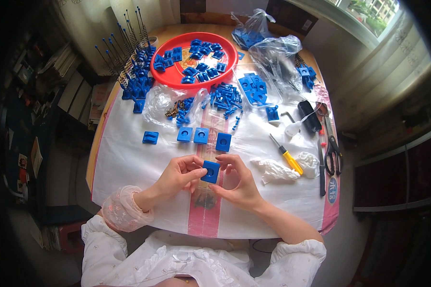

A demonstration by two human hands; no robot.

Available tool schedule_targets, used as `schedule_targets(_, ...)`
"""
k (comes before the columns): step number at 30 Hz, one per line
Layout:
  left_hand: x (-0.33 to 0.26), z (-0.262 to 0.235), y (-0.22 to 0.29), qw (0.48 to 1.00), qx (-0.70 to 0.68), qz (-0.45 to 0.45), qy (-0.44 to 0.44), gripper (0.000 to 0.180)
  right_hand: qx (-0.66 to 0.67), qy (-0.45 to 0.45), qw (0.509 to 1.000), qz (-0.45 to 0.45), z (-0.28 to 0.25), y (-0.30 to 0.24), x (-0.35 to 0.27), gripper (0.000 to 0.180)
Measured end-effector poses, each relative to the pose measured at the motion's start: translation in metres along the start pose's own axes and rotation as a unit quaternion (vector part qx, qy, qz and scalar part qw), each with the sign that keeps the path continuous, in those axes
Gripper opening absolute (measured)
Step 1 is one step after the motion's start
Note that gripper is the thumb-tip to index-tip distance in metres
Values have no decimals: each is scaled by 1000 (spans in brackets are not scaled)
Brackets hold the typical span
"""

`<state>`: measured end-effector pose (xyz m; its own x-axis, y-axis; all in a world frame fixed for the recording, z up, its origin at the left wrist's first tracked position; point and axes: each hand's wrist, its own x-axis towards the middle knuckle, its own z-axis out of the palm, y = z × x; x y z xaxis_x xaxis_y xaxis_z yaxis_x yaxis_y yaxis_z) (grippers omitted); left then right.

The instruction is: Assembling blue plastic housing components by applying adhesive and joining pieces together at a table.

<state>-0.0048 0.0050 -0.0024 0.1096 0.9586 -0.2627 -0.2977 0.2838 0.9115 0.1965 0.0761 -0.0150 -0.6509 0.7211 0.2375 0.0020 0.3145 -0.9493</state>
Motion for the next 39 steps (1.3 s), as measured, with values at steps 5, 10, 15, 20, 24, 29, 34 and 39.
schedule_targets(5, 0, 0, -3, 1000, 4, 5, -11, 13, -40, -9, 999, -24, -1, 2, -1, 55)
schedule_targets(10, 0, -1, -3, 1000, 8, -11, -26, 16, -48, -21, 998, -26, -2, 2, 0, 53)
schedule_targets(15, 2, -6, -6, 999, 17, -21, -45, 21, -45, -26, 998, -36, -2, 2, 0, 53)
schedule_targets(20, 0, -3, -4, 998, 40, -18, -40, 20, -54, -40, 997, -42, -1, 2, -1, 55)
schedule_targets(24, 1, -6, -7, 998, 29, -18, -47, 17, -64, -50, 996, -26, -1, 3, -2, 57)
schedule_targets(29, 3, -9, -6, 998, 3, -40, -44, 17, -31, -42, 999, 4, 1, 2, -4, 63)
schedule_targets(34, 5, -11, -4, 994, -77, -71, -20, 18, 1, -39, 999, 24, 1, 4, -6, 66)
schedule_targets(39, 8, -15, -7, 991, -109, -73, -22, 15, -24, -29, 999, 1, 1, -1, -3, 65)
